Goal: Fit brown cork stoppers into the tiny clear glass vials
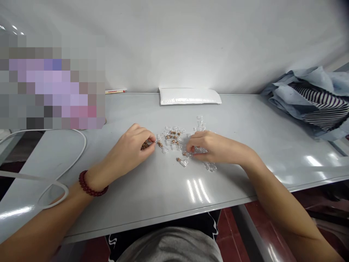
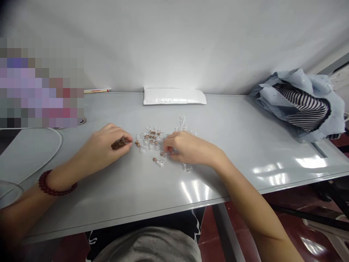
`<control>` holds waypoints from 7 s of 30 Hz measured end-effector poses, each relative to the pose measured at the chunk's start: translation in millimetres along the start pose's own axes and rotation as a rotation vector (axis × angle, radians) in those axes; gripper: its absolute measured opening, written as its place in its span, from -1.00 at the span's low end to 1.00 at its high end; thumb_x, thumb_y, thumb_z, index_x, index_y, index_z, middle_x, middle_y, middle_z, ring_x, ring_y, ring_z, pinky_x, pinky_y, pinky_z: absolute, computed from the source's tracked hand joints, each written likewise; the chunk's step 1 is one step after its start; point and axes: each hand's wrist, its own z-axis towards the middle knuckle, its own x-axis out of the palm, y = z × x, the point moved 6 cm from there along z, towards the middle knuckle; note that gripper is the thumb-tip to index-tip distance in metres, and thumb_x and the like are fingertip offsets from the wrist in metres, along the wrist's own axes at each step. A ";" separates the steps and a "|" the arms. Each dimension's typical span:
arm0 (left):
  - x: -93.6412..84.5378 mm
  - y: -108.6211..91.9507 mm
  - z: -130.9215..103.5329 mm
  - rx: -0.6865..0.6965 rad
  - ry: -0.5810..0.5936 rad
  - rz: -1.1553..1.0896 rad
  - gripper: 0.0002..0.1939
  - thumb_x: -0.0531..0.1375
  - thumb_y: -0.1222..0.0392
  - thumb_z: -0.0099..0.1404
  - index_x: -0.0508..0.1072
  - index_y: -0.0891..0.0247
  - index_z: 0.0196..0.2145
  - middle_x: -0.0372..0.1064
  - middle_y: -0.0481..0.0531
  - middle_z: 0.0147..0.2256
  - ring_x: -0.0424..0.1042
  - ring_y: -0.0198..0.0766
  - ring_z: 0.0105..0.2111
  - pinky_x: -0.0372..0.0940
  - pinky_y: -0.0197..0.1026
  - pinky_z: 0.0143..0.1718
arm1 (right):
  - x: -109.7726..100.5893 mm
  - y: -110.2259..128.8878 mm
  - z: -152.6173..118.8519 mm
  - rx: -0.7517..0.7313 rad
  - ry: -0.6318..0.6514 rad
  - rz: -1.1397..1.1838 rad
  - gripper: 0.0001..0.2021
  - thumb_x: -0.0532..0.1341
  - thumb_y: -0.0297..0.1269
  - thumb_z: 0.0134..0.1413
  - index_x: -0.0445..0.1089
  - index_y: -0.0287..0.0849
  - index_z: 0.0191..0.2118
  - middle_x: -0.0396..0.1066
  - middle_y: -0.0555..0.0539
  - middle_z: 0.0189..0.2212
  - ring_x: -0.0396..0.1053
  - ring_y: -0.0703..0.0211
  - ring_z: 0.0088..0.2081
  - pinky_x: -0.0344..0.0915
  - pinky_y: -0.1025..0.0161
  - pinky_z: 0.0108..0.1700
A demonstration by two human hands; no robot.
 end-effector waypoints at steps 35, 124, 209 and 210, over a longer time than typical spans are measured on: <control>-1.3 -33.4 -3.8 -0.130 -0.006 -0.718 -0.90 0.25 0.21 0.29 0.55 0.13 -0.39 0.54 -0.05 -0.36 0.48 -0.26 -0.34 0.41 -0.22 -0.25 | 21.4 17.8 16.4 0.088 -0.252 1.021 -0.81 0.25 -0.24 0.20 0.45 -0.25 -0.37 0.35 0.05 -0.54 0.24 0.38 -0.53 0.25 0.33 -0.43; -11.2 6.1 0.2 -0.238 0.078 -0.031 -0.82 0.08 0.13 0.20 0.45 0.20 -0.43 0.49 0.04 -0.31 0.34 -0.07 -0.15 0.27 -0.09 -0.22 | -33.4 -95.5 -5.2 0.412 -0.595 0.073 -0.80 0.23 -0.26 0.09 0.54 -0.21 -0.20 0.42 -0.13 -0.32 0.35 0.18 -0.38 0.34 0.10 -0.20; -10.5 20.4 -2.7 -0.232 0.205 0.060 -0.73 0.08 0.05 0.20 0.51 0.08 -0.54 0.48 0.03 -0.39 0.35 0.02 -0.20 0.24 -0.04 -0.23 | -44.8 -74.0 -16.1 0.326 -0.474 0.106 -0.88 0.25 -0.28 0.07 0.54 -0.14 -0.30 0.54 -0.08 -0.32 0.41 0.13 -0.34 0.33 0.10 -0.26; -10.2 20.7 -3.3 -0.242 0.211 0.067 -0.73 0.08 0.06 0.20 0.51 0.08 -0.53 0.48 0.04 -0.39 0.35 0.03 -0.20 0.24 -0.04 -0.23 | -42.9 -74.2 -14.7 0.322 -0.459 0.106 -0.87 0.25 -0.28 0.07 0.54 -0.14 -0.29 0.54 -0.08 -0.31 0.41 0.13 -0.33 0.33 0.09 -0.26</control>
